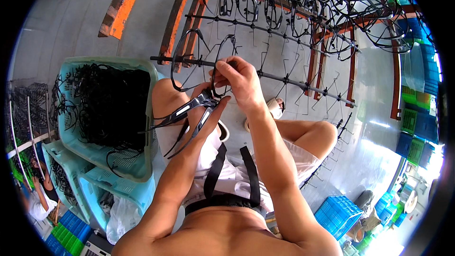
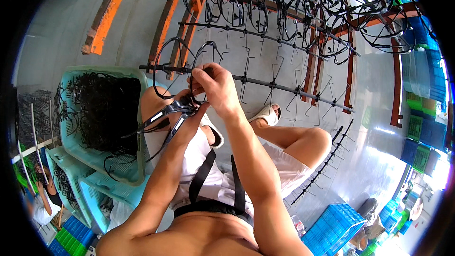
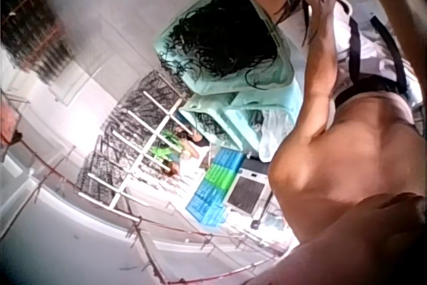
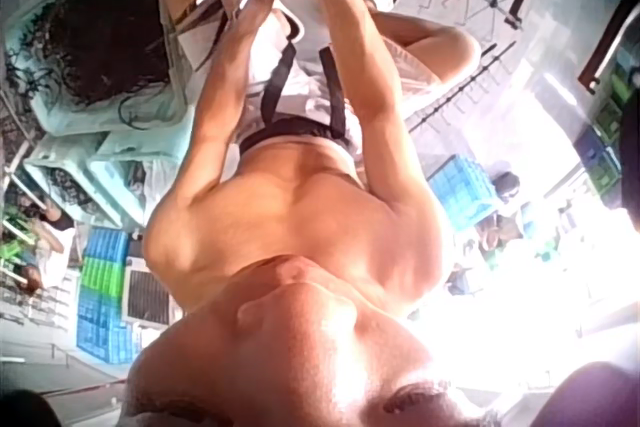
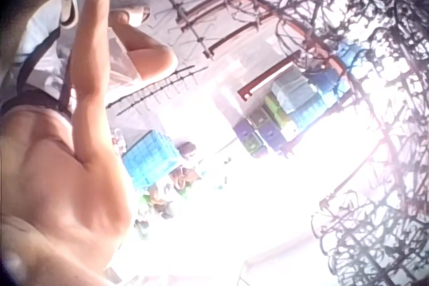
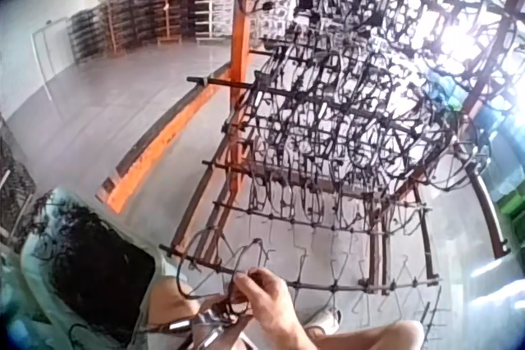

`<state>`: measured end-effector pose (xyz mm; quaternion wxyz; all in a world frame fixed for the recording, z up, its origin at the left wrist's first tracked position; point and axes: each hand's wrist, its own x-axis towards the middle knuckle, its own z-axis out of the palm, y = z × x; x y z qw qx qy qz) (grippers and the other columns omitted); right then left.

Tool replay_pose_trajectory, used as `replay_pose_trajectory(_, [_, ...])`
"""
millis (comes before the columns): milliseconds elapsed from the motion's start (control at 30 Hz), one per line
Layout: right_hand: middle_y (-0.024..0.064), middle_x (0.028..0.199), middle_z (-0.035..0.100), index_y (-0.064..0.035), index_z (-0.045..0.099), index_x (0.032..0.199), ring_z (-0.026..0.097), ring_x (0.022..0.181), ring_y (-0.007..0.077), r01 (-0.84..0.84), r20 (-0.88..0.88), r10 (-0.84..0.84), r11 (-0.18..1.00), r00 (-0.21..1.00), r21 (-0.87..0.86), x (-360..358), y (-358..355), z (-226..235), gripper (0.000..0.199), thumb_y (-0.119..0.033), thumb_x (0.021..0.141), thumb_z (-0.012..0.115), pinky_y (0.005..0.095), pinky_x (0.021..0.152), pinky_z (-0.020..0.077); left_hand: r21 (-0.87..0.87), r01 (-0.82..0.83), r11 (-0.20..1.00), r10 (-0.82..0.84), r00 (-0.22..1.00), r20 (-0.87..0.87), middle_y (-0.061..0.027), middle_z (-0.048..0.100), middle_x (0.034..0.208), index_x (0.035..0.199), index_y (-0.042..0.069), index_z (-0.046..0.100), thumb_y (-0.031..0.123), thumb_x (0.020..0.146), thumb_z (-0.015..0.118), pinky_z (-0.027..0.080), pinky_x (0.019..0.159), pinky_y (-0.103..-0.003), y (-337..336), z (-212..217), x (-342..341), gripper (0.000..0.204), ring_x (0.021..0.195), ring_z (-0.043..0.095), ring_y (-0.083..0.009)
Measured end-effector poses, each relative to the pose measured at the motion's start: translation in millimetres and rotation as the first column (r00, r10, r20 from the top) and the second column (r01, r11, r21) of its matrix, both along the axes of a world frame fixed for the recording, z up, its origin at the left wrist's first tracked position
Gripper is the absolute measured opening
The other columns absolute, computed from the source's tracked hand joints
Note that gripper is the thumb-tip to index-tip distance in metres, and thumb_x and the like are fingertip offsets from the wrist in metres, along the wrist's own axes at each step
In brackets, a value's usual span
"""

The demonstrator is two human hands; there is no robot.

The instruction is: The person sits on the floor and repeatedly picks up black wire loops from a basket. They attach each loop to a horizontal metal rod on a large orange rack using pliers to secure them in place.

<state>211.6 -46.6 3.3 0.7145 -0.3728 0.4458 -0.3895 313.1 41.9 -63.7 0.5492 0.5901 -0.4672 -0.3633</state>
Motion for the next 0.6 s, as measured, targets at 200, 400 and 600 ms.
replay_pose_trajectory(200, [0.0108,0.090,0.066,0.0039,0.055,0.111,0.063,0.078,0.0151,0.051,0.064,-0.051,0.999,0.997,-0.002,1,-8,-3,0.031,-0.021,0.093,0.057,0.0282,0.071,0.0517,0.002,-0.003,1.000,0.003,1.000,-0.004,-0.0031,0.057,0.077,0.110,0.000,0.052,0.000,0.074,0.073,0.046,0.059,-0.022,12,16,3,0.041,0.067,0.056,-0.0087])
replay_pose_trajectory(400, [0.0153,0.102,0.061,0.0053,0.046,0.121,0.059,0.093,0.0235,0.065,-0.358,-0.276,0.861,0.892,-0.504,-9,23,-2,0.040,-0.014,0.089,0.060,0.0337,0.082,0.0477,0.005,-0.037,0.999,0.038,0.988,-0.152,-0.0103,0.061,0.103,0.118,0.000,0.047,0.001,0.084,0.062,0.047,0.068,-0.024,14,42,11,0.037,0.082,0.057,-0.0112])
replay_pose_trajectory(600, [0.0133,0.102,0.060,-0.0012,0.054,0.112,0.057,0.096,0.0278,-0.269,-0.090,0.258,0.837,0.962,-0.477,-17,95,48,0.029,-0.014,0.087,0.063,0.0410,0.102,0.0341,-0.117,0.221,0.968,-0.248,0.791,-0.559,-0.0132,0.041,0.135,0.136,0.000,0.038,0.024,0.092,0.045,0.035,0.100,-0.036,54,119,30,0.050,0.118,0.044,-0.0205])
